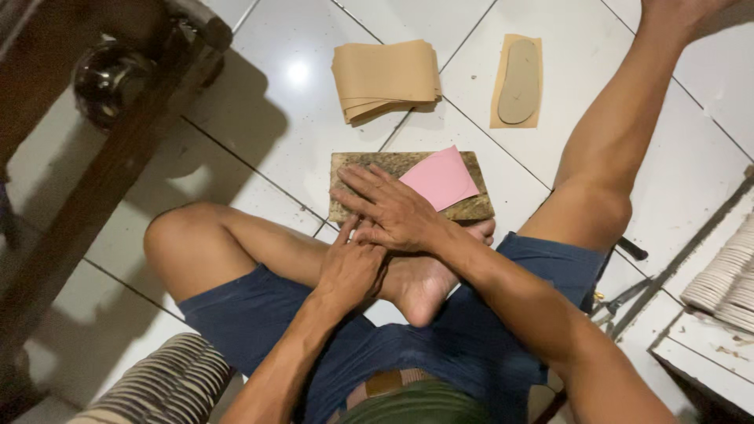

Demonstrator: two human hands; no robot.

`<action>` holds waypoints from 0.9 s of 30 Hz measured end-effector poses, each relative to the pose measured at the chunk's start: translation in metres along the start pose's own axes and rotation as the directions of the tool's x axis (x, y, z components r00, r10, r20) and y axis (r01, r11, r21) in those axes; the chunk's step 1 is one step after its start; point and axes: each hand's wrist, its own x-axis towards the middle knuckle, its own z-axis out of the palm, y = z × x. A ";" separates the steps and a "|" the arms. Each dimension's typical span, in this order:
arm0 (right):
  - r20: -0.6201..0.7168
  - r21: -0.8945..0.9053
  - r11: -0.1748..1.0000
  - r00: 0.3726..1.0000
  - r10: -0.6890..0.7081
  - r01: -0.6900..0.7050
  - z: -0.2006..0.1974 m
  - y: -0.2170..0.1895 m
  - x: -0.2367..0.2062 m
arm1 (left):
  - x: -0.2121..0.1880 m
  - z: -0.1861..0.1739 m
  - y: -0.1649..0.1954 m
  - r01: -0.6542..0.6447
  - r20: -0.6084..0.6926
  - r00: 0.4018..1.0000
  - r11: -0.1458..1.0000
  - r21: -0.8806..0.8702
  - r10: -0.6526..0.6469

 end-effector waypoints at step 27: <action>-0.334 0.935 0.352 0.423 0.843 0.036 -0.086 0.066 -0.118 | 0.023 -0.030 0.035 0.007 -0.558 0.822 0.982 -0.188 -0.112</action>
